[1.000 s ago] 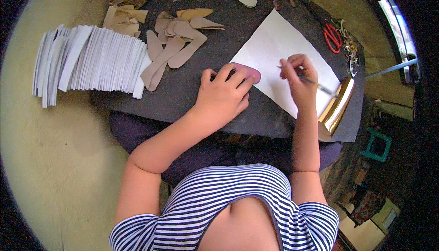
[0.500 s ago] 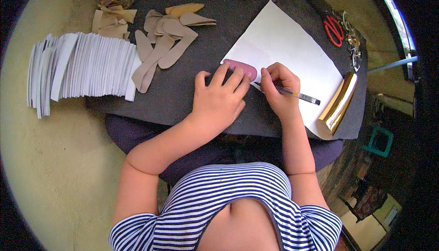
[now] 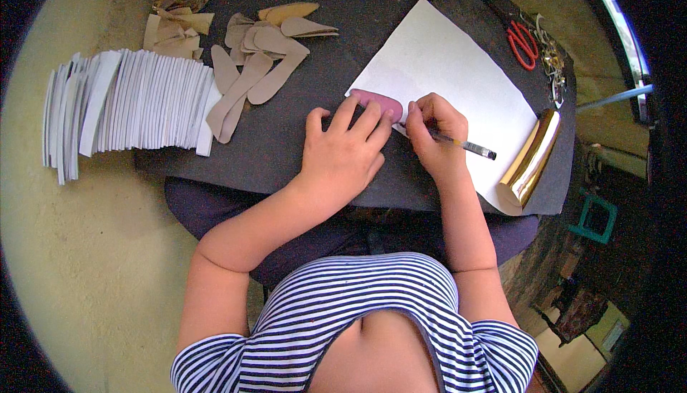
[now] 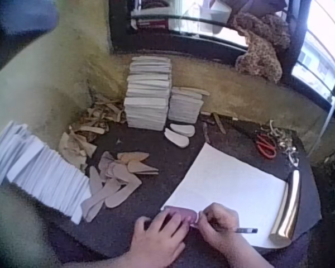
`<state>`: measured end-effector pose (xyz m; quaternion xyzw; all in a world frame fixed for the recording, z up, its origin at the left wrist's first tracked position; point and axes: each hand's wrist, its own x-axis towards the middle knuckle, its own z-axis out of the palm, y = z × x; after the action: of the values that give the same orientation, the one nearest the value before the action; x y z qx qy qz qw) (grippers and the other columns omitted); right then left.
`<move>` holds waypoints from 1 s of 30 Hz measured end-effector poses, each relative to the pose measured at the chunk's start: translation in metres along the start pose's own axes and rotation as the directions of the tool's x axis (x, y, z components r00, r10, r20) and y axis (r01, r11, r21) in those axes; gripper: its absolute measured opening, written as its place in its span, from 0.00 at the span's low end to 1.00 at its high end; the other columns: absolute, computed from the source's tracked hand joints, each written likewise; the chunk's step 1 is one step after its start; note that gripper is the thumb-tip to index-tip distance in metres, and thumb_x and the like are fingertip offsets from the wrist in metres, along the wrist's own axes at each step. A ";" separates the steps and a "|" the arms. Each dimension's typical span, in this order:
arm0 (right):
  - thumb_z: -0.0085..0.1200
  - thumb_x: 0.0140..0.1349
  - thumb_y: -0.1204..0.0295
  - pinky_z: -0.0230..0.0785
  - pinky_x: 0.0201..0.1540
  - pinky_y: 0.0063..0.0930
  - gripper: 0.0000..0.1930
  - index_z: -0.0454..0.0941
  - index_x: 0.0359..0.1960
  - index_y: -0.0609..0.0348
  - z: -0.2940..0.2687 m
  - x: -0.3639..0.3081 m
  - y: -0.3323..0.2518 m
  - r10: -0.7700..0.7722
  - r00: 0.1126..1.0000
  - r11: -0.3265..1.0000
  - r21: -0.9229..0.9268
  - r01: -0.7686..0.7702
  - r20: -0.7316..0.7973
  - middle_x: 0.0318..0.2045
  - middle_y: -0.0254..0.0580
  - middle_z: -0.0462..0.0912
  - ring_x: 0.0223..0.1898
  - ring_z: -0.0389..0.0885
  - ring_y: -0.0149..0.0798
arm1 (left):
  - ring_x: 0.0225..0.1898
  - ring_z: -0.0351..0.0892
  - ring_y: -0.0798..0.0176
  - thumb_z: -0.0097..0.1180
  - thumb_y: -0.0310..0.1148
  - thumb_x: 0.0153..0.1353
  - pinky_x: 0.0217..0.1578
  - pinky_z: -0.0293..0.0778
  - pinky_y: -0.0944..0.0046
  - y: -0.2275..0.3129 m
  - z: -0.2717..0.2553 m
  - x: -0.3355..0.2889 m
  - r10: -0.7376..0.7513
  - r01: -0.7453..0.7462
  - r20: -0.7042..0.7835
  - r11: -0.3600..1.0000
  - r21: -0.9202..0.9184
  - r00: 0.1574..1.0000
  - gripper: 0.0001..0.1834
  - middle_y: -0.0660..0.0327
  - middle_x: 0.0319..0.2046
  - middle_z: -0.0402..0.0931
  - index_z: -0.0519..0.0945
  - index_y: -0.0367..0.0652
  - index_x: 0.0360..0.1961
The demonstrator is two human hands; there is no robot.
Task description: The person traces the outline of a pink shoe insole onto a white sheet of paper using a pen. They hold the insole steady with one hand while drawing the contour with the other, then lift the insole to reveal the traced shape.
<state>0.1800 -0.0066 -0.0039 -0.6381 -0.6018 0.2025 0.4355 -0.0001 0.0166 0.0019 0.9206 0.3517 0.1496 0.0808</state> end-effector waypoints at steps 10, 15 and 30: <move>0.57 0.58 0.79 0.62 0.22 0.22 0.11 0.69 0.20 0.61 0.004 -0.001 0.008 0.045 0.997 0.997 0.058 -0.041 -0.061 0.17 0.35 0.74 0.19 0.69 0.26 | 0.57 0.67 0.55 0.61 0.40 0.49 0.47 0.63 0.48 0.003 0.007 -0.001 0.029 -0.024 -0.086 0.998 0.060 0.996 0.23 0.61 0.51 0.71 0.79 0.47 0.48; 0.58 0.57 0.79 0.63 0.22 0.23 0.10 0.70 0.20 0.60 0.006 0.000 0.008 0.028 0.997 0.997 0.072 -0.022 -0.078 0.17 0.36 0.75 0.18 0.70 0.27 | 0.57 0.67 0.55 0.61 0.40 0.49 0.47 0.63 0.49 0.002 0.006 -0.001 0.028 -0.023 -0.072 0.997 0.069 0.997 0.24 0.61 0.51 0.71 0.79 0.47 0.49; 0.59 0.55 0.78 0.68 0.24 0.26 0.09 0.71 0.22 0.62 0.004 -0.002 0.004 -0.066 0.997 0.998 -0.001 0.066 -0.038 0.20 0.43 0.77 0.19 0.75 0.34 | 0.59 0.66 0.57 0.61 0.40 0.50 0.50 0.62 0.46 -0.008 -0.006 0.005 0.031 -0.031 0.030 0.999 -0.017 0.999 0.25 0.62 0.53 0.71 0.78 0.53 0.53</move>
<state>0.1792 -0.0072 -0.0097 -0.6213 -0.6143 0.1760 0.4534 -0.0037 0.0260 0.0061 0.9274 0.3347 0.1398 0.0916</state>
